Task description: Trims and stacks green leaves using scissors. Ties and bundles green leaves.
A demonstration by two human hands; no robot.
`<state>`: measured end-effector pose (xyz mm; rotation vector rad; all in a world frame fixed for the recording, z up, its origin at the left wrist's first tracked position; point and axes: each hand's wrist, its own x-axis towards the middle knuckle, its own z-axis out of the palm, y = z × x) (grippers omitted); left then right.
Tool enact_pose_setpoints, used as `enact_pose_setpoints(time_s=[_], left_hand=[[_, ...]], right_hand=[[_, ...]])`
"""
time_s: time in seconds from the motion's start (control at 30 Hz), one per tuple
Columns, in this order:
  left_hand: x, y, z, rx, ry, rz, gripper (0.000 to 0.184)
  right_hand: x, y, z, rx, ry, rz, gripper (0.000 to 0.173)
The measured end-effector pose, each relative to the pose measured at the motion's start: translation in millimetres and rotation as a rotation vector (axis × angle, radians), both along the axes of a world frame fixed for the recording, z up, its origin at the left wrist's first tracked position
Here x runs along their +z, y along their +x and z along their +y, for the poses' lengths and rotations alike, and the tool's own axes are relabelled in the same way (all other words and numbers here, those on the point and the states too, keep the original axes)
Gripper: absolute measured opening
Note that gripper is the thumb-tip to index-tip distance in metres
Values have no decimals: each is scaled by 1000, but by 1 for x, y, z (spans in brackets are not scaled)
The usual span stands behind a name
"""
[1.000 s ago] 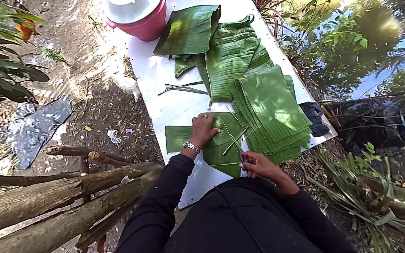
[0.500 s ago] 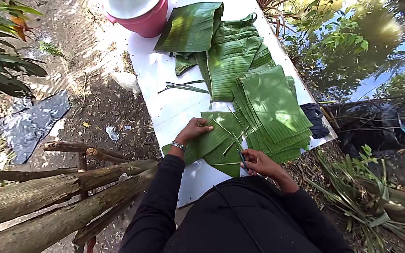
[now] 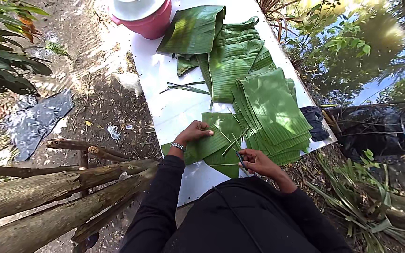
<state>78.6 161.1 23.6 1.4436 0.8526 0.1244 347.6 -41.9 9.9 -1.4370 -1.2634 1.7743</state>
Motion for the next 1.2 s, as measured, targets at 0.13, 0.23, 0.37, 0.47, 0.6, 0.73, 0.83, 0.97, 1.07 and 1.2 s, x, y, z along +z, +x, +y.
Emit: enact_pose_setpoints(time_s=[0.13, 0.23, 0.37, 0.47, 0.6, 0.73, 0.83, 0.97, 1.07, 1.2], left_hand=[[1, 1, 1, -25, 8, 23, 14], [0, 1, 1, -21, -1, 36, 16], [1, 0, 0, -22, -17, 33, 16], [0, 0, 1, -27, -24, 31, 16], [-1, 0, 1, -37, -18, 47, 15], [-4, 0, 0, -41, -16, 31, 15], [-4, -1, -1, -40, -17, 19, 16], [-5, -1, 0, -52, -5, 22, 17], [-5, 0, 0, -61, 6, 28, 20], [-5, 1, -1, -78, 41, 48, 24]], right_hand=[[2, 1, -2, 7, 37, -52, 45], [1, 2, -3, 3, 50, -51, 42], [-1, 4, -4, 0, 62, -50, 37], [-1, 2, -5, -11, 79, -56, 37], [2, -2, 0, -2, 85, -121, 46], [2, -6, 10, 22, 111, -177, 51], [-2, -8, 11, 5, 129, -159, 47], [-5, -7, 7, -24, 139, -112, 38], [-4, -6, 5, -32, 125, -104, 36], [-3, -8, 8, -11, 147, -195, 44]])
